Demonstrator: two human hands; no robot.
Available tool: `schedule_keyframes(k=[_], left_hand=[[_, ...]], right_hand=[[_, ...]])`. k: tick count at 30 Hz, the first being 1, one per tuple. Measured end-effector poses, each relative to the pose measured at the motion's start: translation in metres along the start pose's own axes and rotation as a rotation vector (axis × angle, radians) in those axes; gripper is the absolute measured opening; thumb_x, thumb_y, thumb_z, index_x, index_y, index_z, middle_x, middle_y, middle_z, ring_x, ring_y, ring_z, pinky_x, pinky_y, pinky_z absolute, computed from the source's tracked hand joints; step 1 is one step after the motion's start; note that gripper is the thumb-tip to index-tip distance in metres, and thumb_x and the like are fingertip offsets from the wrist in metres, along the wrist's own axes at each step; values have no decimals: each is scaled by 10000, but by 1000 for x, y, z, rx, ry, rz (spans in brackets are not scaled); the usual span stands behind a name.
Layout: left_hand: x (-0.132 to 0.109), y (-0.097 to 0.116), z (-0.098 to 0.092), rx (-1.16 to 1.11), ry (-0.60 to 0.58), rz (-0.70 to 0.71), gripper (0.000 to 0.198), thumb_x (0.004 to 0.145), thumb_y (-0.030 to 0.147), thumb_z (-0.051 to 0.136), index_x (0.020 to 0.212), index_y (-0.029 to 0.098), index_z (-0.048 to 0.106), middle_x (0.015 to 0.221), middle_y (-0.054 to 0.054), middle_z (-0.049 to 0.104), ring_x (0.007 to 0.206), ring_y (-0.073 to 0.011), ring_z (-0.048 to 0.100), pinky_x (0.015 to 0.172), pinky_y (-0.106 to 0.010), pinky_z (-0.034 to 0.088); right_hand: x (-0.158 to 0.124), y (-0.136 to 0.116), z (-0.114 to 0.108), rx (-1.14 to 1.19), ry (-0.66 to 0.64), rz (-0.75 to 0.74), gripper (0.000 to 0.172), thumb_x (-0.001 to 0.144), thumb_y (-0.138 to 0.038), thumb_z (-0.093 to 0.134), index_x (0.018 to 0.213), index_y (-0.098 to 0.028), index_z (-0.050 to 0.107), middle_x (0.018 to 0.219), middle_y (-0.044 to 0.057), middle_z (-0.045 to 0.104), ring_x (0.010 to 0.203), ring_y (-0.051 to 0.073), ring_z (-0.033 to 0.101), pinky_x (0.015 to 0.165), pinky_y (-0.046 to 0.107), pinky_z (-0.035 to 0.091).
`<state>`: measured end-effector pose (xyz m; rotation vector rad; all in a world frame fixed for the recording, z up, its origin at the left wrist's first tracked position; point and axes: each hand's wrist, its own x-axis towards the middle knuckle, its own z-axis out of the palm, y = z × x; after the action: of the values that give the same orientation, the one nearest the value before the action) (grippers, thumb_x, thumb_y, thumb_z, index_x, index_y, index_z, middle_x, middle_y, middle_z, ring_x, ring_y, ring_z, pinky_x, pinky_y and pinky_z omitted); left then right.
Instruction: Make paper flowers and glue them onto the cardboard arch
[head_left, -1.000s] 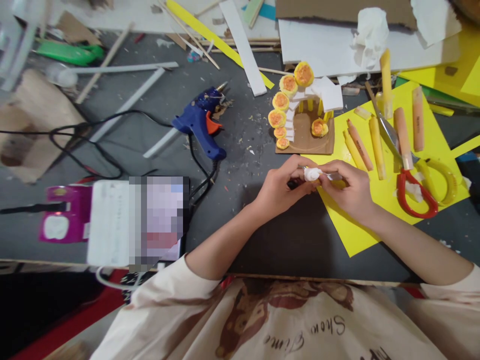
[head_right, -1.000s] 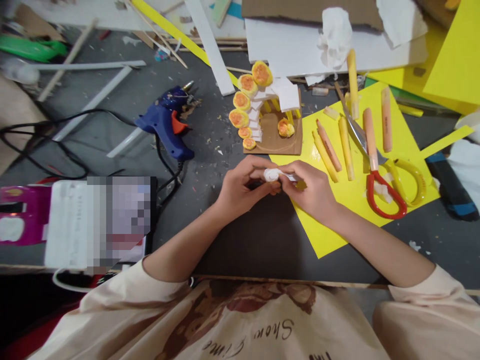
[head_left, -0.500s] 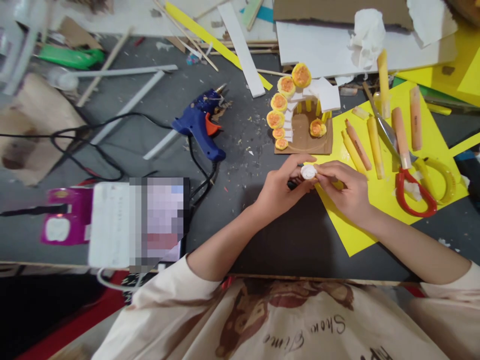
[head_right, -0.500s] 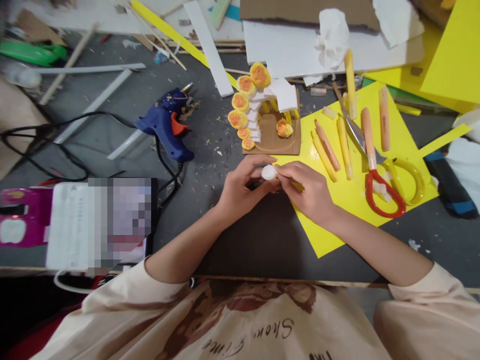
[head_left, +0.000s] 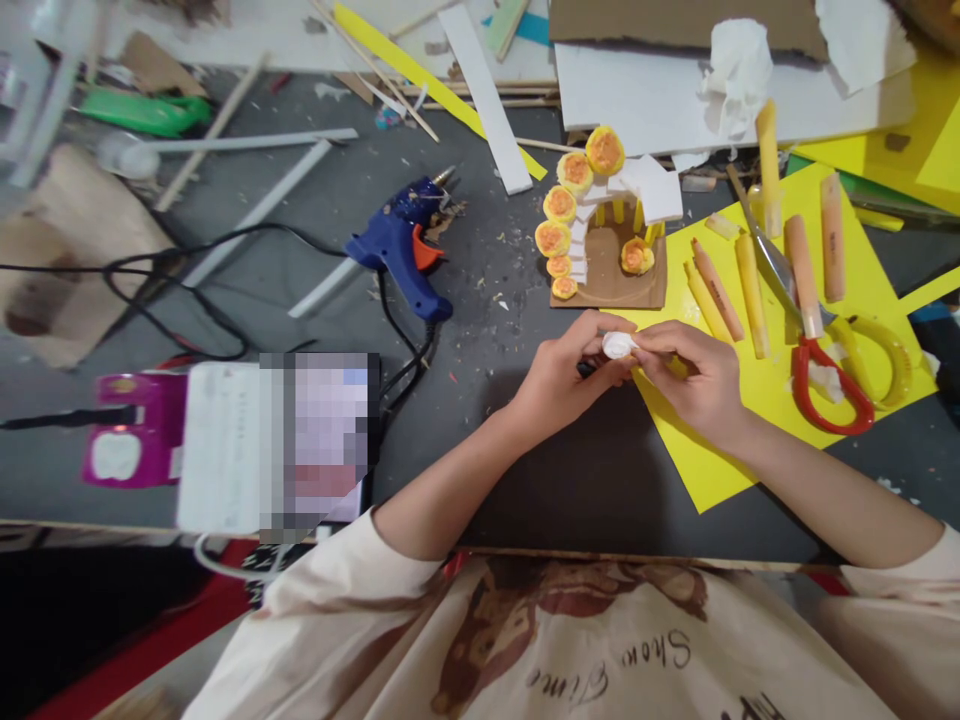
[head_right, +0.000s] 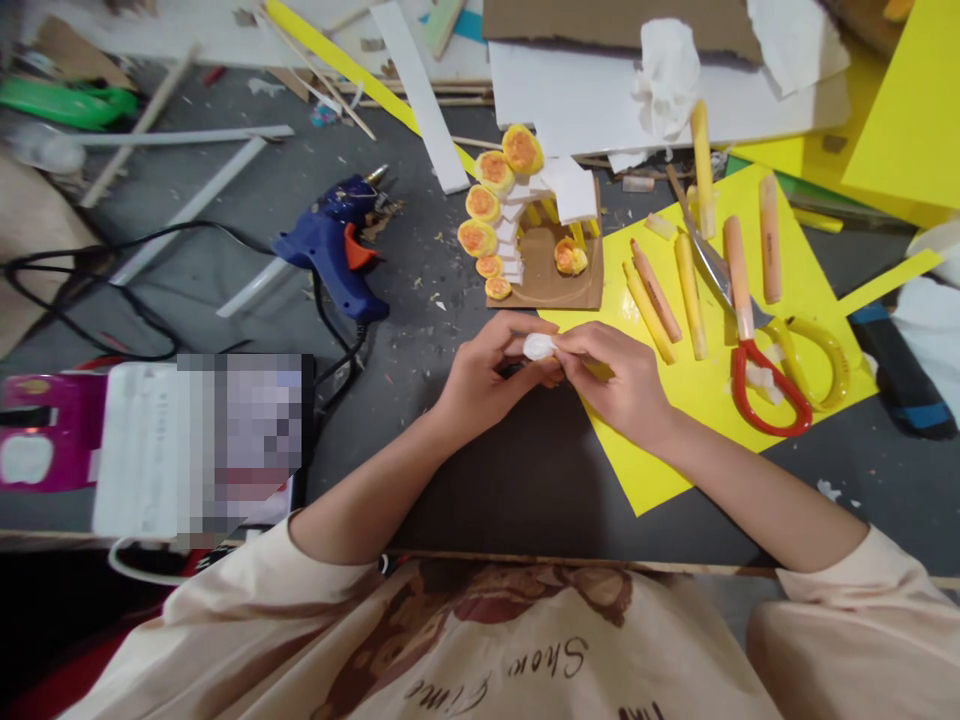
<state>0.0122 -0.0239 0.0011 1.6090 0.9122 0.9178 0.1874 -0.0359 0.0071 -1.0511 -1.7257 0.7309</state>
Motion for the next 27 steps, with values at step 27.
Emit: schedule_keyframes(k=[27], left_hand=[[-6, -1, 4, 43, -22, -8, 211, 970, 340, 539, 1105, 186, 491, 778, 20, 649, 608, -68, 648, 582, -152, 500]], right_hand=[[4, -16, 10, 856, 88, 758, 237, 694, -370, 847, 744, -219, 672, 671, -42, 688, 577, 106, 640, 578, 265, 560]])
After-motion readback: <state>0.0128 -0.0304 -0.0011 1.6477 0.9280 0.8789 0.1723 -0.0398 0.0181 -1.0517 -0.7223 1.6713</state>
